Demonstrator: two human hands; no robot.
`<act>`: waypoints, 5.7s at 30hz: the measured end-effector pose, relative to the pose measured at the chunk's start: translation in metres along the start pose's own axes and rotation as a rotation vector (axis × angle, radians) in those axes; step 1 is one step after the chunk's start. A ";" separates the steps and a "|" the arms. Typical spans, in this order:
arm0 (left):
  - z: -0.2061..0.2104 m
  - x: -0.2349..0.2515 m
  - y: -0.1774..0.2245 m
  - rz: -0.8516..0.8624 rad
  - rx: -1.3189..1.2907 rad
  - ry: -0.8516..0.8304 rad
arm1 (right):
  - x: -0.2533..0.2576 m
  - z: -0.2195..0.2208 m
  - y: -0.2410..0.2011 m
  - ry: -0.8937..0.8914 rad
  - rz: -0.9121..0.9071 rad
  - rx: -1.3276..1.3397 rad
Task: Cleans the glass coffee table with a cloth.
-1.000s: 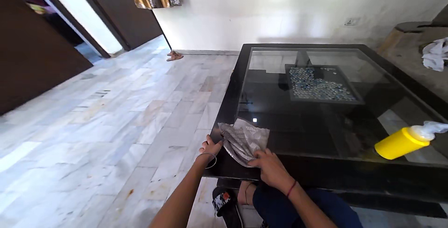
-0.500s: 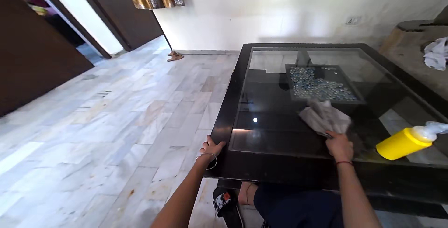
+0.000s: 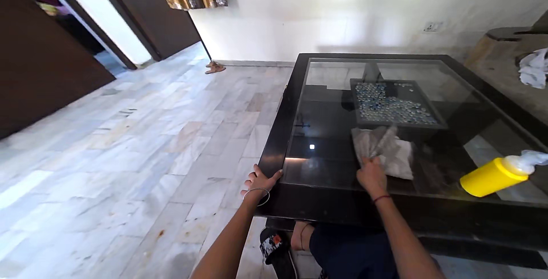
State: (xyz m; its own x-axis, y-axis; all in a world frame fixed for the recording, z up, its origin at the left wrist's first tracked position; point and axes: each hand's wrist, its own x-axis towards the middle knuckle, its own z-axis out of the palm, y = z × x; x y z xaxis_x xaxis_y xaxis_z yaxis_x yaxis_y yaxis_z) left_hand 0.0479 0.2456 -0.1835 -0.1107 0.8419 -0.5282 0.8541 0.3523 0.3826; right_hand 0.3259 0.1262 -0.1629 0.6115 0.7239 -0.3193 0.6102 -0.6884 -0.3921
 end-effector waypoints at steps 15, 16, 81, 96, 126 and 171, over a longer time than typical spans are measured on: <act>0.027 -0.008 0.006 -0.035 0.161 0.288 | -0.053 0.054 -0.065 -0.343 -0.701 -0.131; 0.028 -0.008 0.006 -0.034 0.151 0.292 | -0.047 0.048 -0.063 -0.319 -0.649 -0.123; 0.033 -0.003 0.009 -0.078 0.134 0.345 | 0.123 -0.061 0.106 0.302 0.425 -0.140; 0.030 -0.004 0.010 -0.100 0.158 0.307 | 0.133 0.013 -0.131 -0.003 -0.324 -0.142; 0.033 -0.002 0.007 -0.066 0.160 0.340 | 0.127 -0.018 0.115 0.407 0.255 -0.088; 0.033 -0.007 0.007 -0.056 0.157 0.363 | -0.039 0.030 -0.089 -0.249 -0.229 -0.281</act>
State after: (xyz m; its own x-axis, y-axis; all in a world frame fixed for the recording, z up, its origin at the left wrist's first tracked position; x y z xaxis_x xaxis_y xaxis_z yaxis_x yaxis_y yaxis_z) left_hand 0.0716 0.2285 -0.2019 -0.3077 0.9229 -0.2314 0.9058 0.3586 0.2257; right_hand 0.2326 0.1607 -0.1414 0.3254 0.8245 -0.4630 0.8503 -0.4693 -0.2382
